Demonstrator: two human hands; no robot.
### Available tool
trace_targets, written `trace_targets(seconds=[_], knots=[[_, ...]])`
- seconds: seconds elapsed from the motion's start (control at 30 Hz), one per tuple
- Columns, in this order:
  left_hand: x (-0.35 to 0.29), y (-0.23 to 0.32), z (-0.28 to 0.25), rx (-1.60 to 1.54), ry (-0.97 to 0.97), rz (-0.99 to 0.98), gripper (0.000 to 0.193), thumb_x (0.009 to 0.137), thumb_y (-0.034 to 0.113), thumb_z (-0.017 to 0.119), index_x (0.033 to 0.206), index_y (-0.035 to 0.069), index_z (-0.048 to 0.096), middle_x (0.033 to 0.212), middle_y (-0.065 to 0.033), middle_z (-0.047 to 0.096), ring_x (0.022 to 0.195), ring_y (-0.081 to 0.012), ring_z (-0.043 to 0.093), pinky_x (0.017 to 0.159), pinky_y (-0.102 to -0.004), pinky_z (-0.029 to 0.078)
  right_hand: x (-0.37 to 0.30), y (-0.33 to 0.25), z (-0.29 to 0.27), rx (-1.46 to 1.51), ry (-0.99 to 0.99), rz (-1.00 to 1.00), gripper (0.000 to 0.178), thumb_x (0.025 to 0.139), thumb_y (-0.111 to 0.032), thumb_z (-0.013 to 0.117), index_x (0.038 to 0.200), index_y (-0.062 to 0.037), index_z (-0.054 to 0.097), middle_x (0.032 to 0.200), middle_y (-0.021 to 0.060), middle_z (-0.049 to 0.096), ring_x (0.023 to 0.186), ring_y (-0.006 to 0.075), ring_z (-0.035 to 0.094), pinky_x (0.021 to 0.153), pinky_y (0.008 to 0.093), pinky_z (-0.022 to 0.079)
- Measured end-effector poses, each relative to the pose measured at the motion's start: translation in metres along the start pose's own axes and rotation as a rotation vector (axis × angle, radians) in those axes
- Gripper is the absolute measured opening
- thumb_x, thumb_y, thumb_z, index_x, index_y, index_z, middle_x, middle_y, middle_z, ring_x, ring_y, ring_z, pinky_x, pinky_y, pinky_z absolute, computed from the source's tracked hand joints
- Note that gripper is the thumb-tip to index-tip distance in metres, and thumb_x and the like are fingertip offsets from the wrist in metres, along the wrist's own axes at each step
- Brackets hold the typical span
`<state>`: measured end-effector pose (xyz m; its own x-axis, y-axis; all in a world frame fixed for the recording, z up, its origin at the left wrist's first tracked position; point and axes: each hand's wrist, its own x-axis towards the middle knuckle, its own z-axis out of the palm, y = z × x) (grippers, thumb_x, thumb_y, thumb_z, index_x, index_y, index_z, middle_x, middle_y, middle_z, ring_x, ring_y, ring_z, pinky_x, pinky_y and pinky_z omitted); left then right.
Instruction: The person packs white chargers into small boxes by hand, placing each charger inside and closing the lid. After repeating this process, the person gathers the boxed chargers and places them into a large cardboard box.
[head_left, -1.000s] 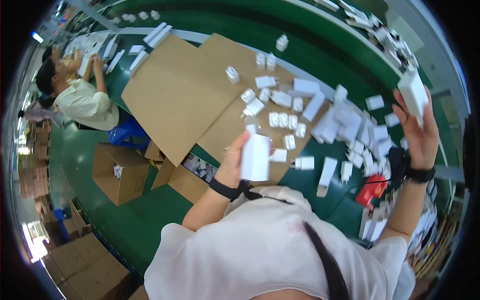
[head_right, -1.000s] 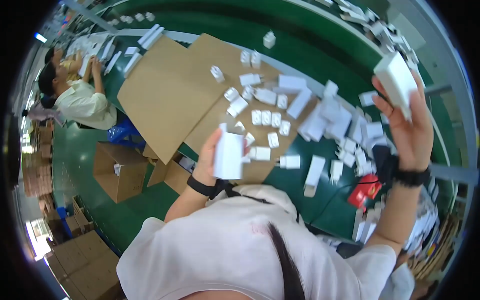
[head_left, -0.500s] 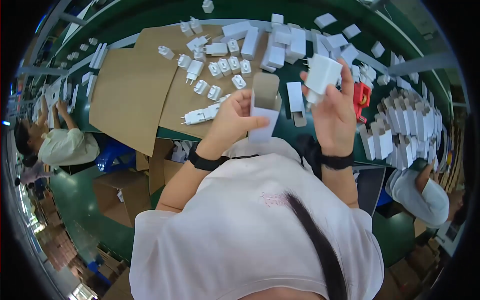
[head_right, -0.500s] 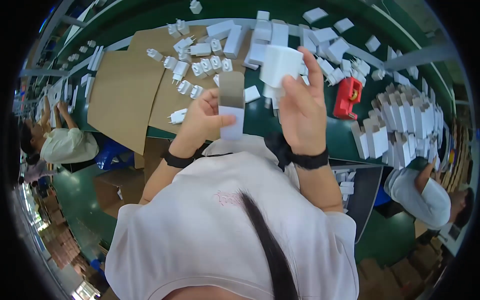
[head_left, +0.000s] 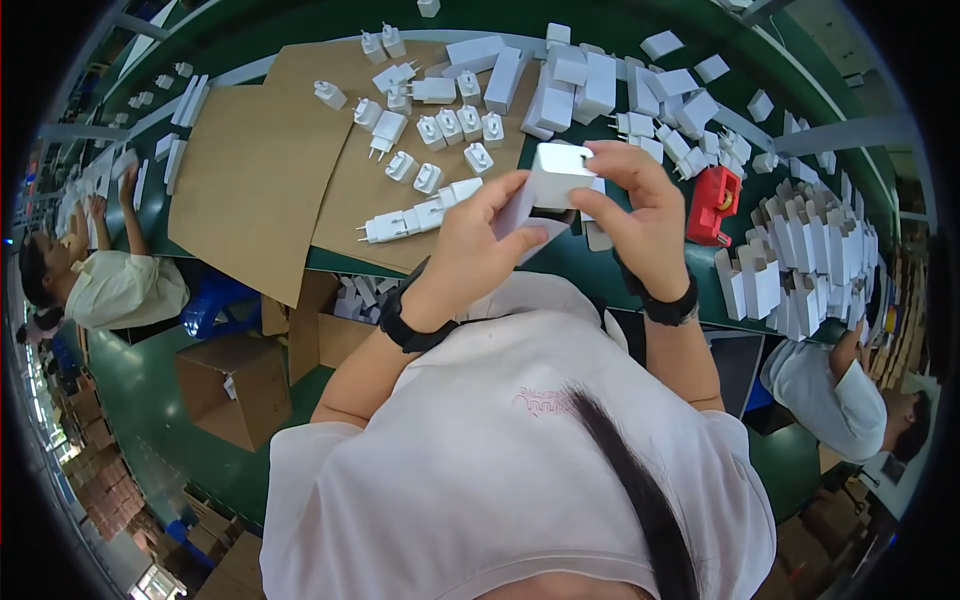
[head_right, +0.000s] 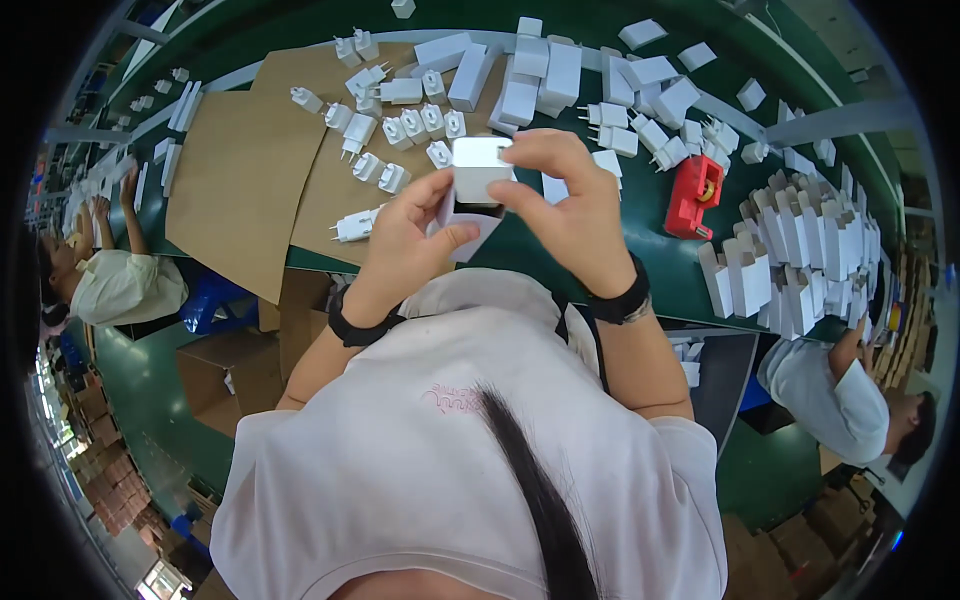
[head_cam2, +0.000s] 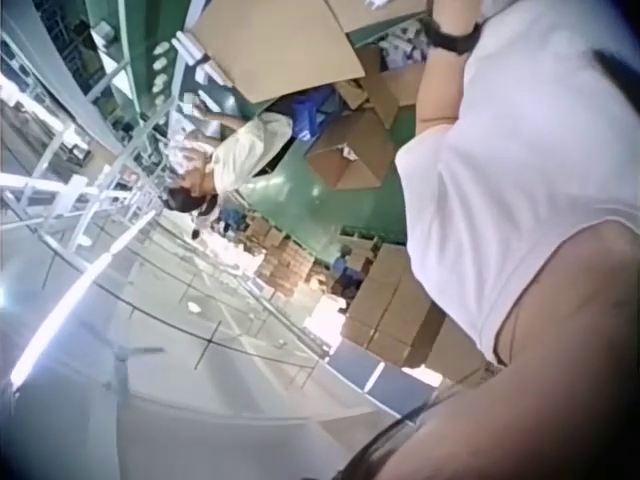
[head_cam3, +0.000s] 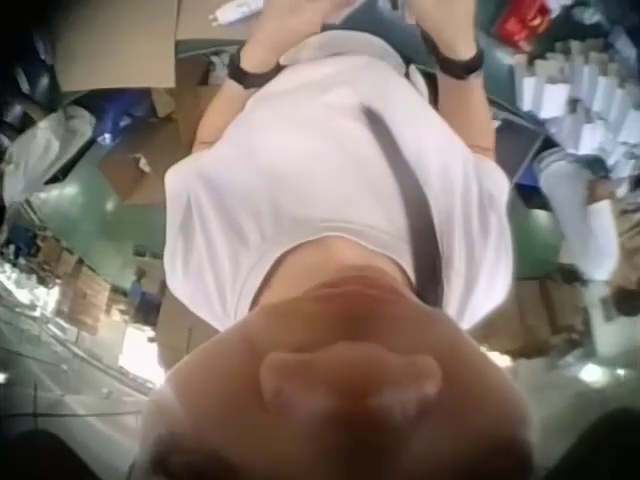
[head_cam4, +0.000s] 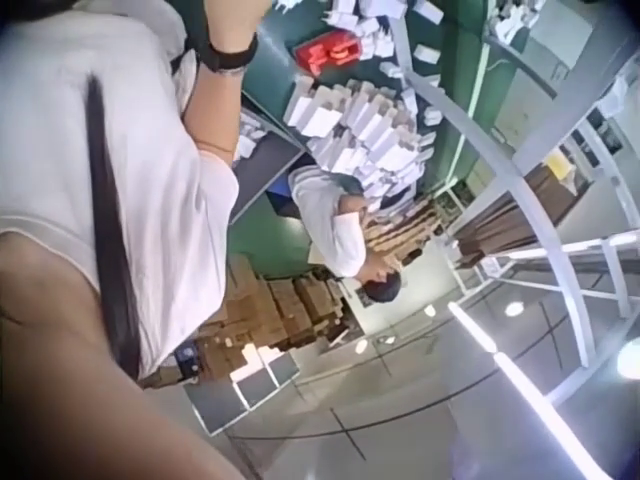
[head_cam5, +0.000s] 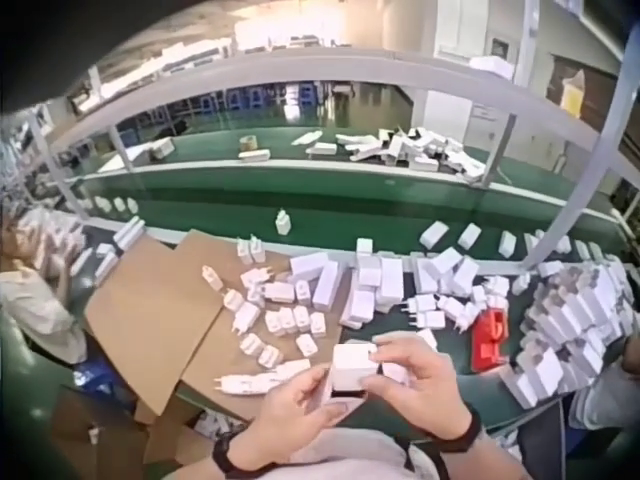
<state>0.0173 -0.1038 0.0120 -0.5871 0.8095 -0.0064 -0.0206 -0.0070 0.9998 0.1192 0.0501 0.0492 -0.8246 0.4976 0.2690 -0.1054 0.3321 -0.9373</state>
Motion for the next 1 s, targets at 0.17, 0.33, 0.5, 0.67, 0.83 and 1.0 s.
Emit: trace_targets(seconds=[0.17, 0.33, 0.5, 0.67, 0.83, 1.0], knots=[[0.011, 0.003, -0.006, -0.206, 0.111, 0.008, 0.050, 0.073, 0.008, 0.067, 0.116, -0.004, 0.047, 0.103, -0.0143, 0.058, 0.093, -0.0181, 0.056, 0.081, -0.0278, 0.045, 0.013, 0.010, 0.005, -0.043, -0.048, -0.100, 0.025, 0.066, 0.003, 0.070, 0.087, -0.0039, 0.059, 0.104, 0.0101, 0.058, 0.097, 0.0190, 0.054, 0.083, 0.0297, 0.042], [0.025, 0.007, -0.029, 0.190, 0.098, 0.061, 0.050, 0.071, 0.006, 0.067, 0.117, -0.001, 0.047, 0.102, -0.0152, 0.058, 0.092, -0.0207, 0.057, 0.079, -0.0291, 0.045, 0.044, 0.011, -0.002, -0.522, -0.307, -0.212, 0.033, 0.067, -0.013, 0.071, 0.100, -0.0102, 0.062, 0.108, 0.0088, 0.059, 0.109, 0.0251, 0.045, 0.090, 0.0358, 0.036], [0.050, 0.004, -0.035, -0.222, 0.080, 0.034, 0.050, 0.075, 0.005, 0.065, 0.120, -0.004, 0.043, 0.112, -0.0149, 0.055, 0.100, -0.0186, 0.054, 0.085, -0.0296, 0.043, 0.070, 0.014, 0.015, -0.511, -0.307, -0.210, 0.054, 0.069, -0.019, 0.072, 0.118, -0.0109, 0.052, 0.128, 0.0148, 0.043, 0.116, 0.0261, 0.041, 0.090, 0.0369, 0.036], [0.097, 0.011, -0.066, -0.249, 0.129, 0.065, 0.056, 0.078, 0.010, 0.065, 0.125, -0.004, 0.039, 0.121, -0.0163, 0.048, 0.114, -0.0205, 0.046, 0.094, -0.0303, 0.036, 0.128, 0.025, 0.026, 0.223, -0.308, 0.403, 0.069, 0.075, -0.009, 0.066, 0.134, -0.0067, 0.030, 0.107, 0.0105, 0.056, 0.091, 0.0146, 0.055, 0.071, 0.0249, 0.044], [0.111, -0.018, -0.159, 0.302, 0.507, 0.045, 0.047, 0.080, 0.007, 0.060, 0.123, -0.001, 0.042, 0.121, -0.0154, 0.049, 0.114, -0.0245, 0.046, 0.094, -0.0327, 0.036, 0.286, 0.129, -0.077, 0.003, 0.024, 0.564, 0.030, 0.084, -0.009, 0.052, 0.112, -0.0021, 0.048, 0.091, 0.0059, 0.060, 0.081, 0.0161, 0.060, 0.068, 0.0285, 0.050], [0.055, -0.069, -0.258, 0.692, 0.824, -0.257, 0.044, 0.080, 0.005, 0.058, 0.122, 0.002, 0.043, 0.118, -0.0143, 0.052, 0.110, -0.0255, 0.050, 0.091, -0.0340, 0.039, 0.342, 0.342, -0.182, 0.209, 0.201, 1.105, 0.022, 0.083, -0.007, 0.052, 0.105, -0.0015, 0.050, 0.091, 0.0108, 0.059, 0.085, 0.0249, 0.060, 0.071, 0.0429, 0.050]])
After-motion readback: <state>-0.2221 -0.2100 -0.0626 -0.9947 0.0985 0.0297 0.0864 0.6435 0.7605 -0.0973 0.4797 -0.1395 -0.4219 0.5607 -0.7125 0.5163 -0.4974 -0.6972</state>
